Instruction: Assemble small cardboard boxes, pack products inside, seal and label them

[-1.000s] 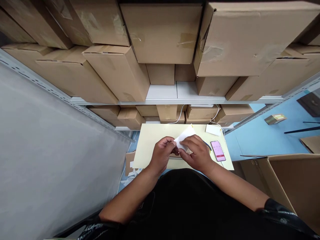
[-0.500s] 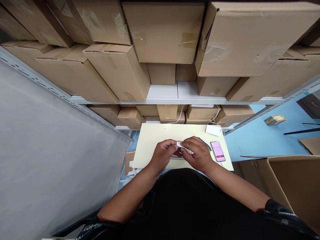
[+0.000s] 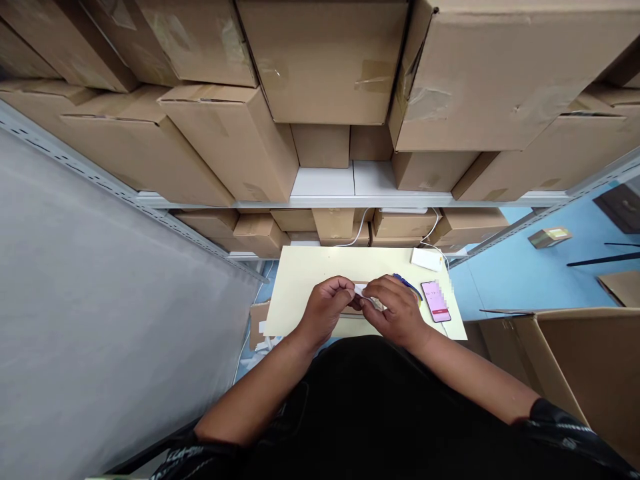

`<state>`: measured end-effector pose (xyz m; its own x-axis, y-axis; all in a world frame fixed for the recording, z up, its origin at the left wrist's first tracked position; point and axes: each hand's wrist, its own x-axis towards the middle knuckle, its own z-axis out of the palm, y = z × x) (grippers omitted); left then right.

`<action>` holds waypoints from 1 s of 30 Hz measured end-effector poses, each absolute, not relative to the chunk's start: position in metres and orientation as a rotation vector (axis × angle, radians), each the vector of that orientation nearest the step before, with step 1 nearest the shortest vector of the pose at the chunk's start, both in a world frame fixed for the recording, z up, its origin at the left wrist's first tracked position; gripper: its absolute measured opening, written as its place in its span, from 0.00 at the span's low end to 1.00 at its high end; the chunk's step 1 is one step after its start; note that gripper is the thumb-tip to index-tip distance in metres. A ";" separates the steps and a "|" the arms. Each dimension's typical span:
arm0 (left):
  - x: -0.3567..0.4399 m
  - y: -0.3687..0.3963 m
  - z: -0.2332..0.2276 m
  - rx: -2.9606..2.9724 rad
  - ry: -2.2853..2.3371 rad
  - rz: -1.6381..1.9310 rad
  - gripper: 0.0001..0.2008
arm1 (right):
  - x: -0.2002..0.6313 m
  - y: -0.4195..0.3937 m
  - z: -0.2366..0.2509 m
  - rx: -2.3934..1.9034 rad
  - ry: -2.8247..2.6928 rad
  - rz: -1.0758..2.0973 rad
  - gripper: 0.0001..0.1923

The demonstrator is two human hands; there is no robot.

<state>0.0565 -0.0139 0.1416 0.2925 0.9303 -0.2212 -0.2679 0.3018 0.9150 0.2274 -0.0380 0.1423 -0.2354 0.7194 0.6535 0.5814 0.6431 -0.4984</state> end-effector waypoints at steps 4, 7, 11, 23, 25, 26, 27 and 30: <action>0.057 -0.013 0.143 0.935 0.939 0.943 0.03 | 0.226 -0.039 0.144 -1.024 -1.966 0.191 0.05; 0.057 -0.012 0.143 0.923 0.942 0.938 0.03 | 0.227 -0.039 0.143 -1.042 -1.998 0.189 0.05; 0.056 -0.011 0.143 0.901 0.934 0.928 0.04 | 0.228 -0.037 0.139 -1.072 -2.021 0.204 0.05; 0.054 -0.004 0.141 0.936 0.923 0.929 0.04 | 0.226 -0.030 0.141 -1.069 -2.042 0.140 0.05; 0.055 -0.003 0.142 0.949 0.936 0.928 0.04 | 0.226 -0.030 0.140 -1.065 -2.039 0.135 0.06; 0.055 -0.002 0.143 0.954 0.944 0.927 0.04 | 0.226 -0.029 0.140 -1.065 -2.039 0.138 0.06; 0.056 -0.002 0.143 0.961 0.953 0.924 0.04 | 0.226 -0.029 0.140 -1.064 -2.037 0.147 0.06; 0.056 0.000 0.144 0.994 0.977 0.912 0.04 | 0.226 -0.029 0.141 -1.046 -1.996 0.221 0.05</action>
